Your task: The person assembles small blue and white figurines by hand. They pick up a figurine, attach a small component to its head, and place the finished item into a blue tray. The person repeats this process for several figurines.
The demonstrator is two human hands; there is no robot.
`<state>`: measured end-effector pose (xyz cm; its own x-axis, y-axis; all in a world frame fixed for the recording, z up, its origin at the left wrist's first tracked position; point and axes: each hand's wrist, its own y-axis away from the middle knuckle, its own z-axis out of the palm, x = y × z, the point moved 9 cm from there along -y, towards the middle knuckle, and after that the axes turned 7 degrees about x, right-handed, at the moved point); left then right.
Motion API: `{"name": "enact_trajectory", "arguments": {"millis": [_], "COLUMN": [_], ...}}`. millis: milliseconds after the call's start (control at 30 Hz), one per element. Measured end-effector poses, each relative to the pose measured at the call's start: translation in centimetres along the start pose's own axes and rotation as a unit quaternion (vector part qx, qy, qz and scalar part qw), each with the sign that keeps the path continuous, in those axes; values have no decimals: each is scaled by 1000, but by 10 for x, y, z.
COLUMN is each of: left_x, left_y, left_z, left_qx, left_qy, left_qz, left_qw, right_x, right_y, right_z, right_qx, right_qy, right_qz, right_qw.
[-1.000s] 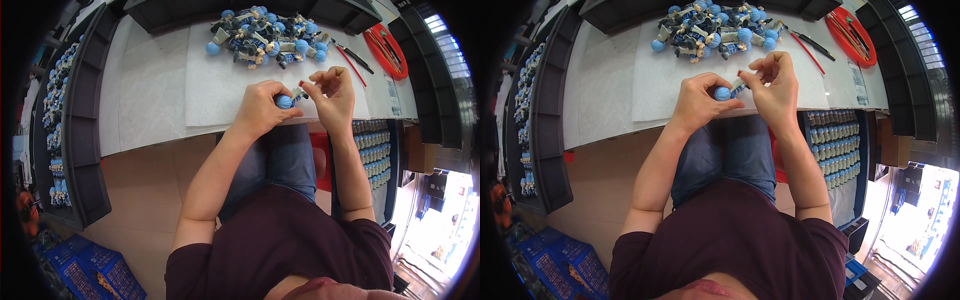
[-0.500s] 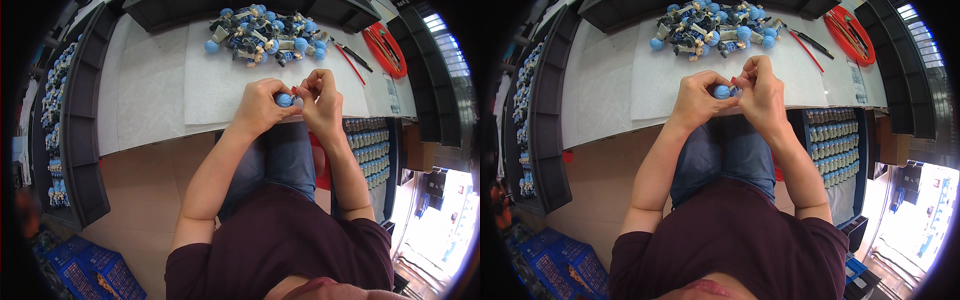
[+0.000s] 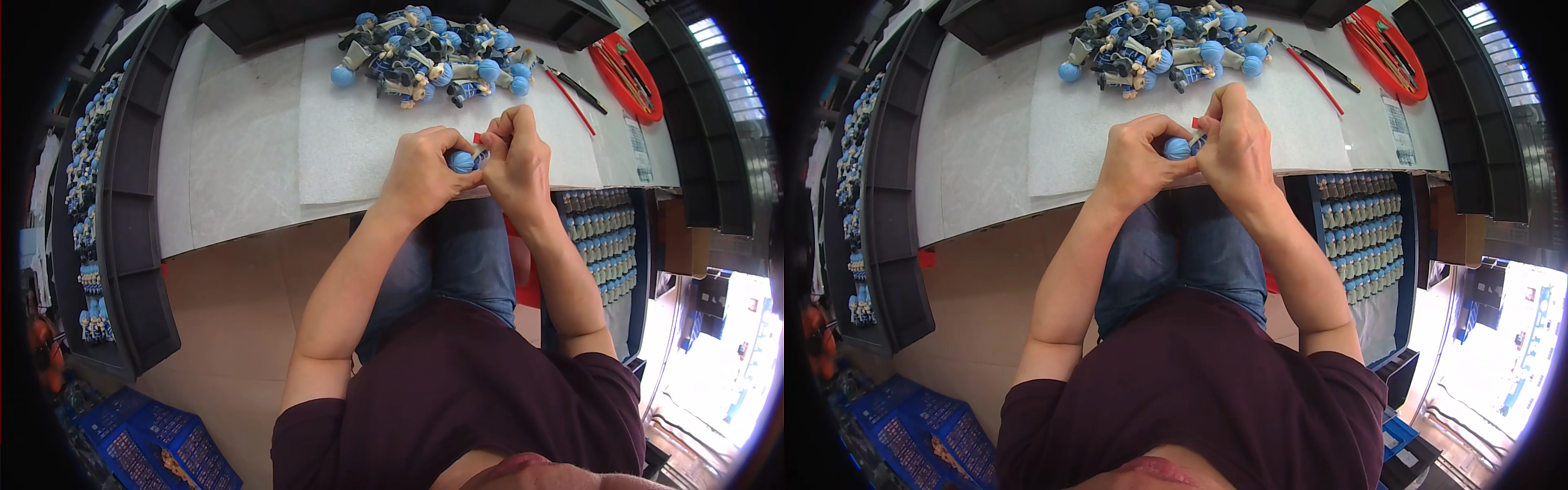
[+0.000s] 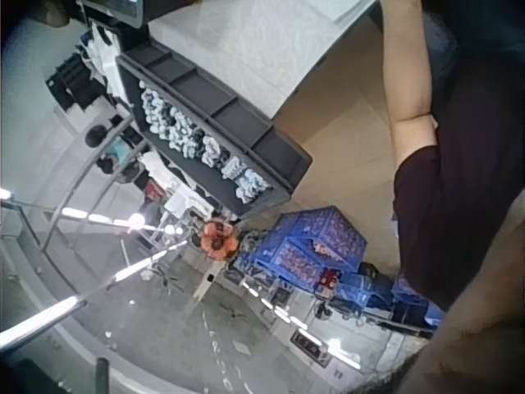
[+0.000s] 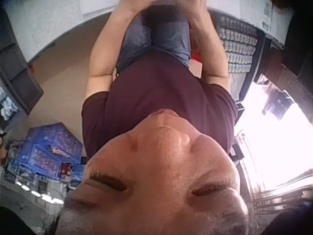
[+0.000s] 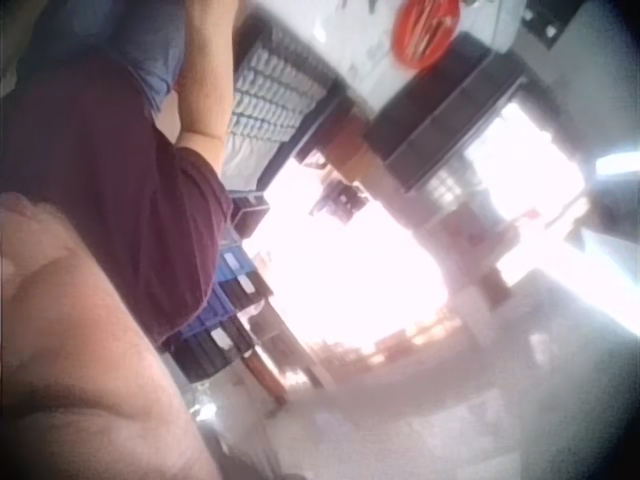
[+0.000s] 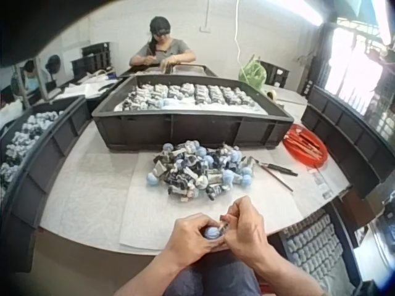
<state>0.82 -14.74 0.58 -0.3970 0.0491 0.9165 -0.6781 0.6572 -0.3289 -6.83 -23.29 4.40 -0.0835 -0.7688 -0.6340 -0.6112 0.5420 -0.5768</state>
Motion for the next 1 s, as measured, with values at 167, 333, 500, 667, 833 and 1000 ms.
{"name": "enact_trajectory", "arguments": {"millis": [167, 333, 500, 667, 833, 1000], "left_x": [5, -1, 1, 5, -2, 2], "left_y": [-1, -1, -1, -2, -1, 0], "left_z": [-1, 1, 0, -1, 0, -1], "left_qx": [7, 2, 5, 12, 7, 12], "left_qy": [-10, -1, -2, -11, 1, -6], "left_qz": [24, 12, 6, 26, 7, 19], "left_qw": [1000, 1000, 1000, 1000, 1000, 1000], "right_x": [-1, -5, -1, 0, -8, -7], "right_y": [-3, 1, -2, -4, 3, -4], "right_z": [3, 1, 1, 2, 0, 2], "right_qx": [-17, -21, -16, -30, -36, -26], "right_qy": [11, 12, -3, 8, 38, 42], "right_qz": [1, 2, 0, 15, -21, -16], "right_qw": [1000, 1000, 1000, 999, 998, 999]}}
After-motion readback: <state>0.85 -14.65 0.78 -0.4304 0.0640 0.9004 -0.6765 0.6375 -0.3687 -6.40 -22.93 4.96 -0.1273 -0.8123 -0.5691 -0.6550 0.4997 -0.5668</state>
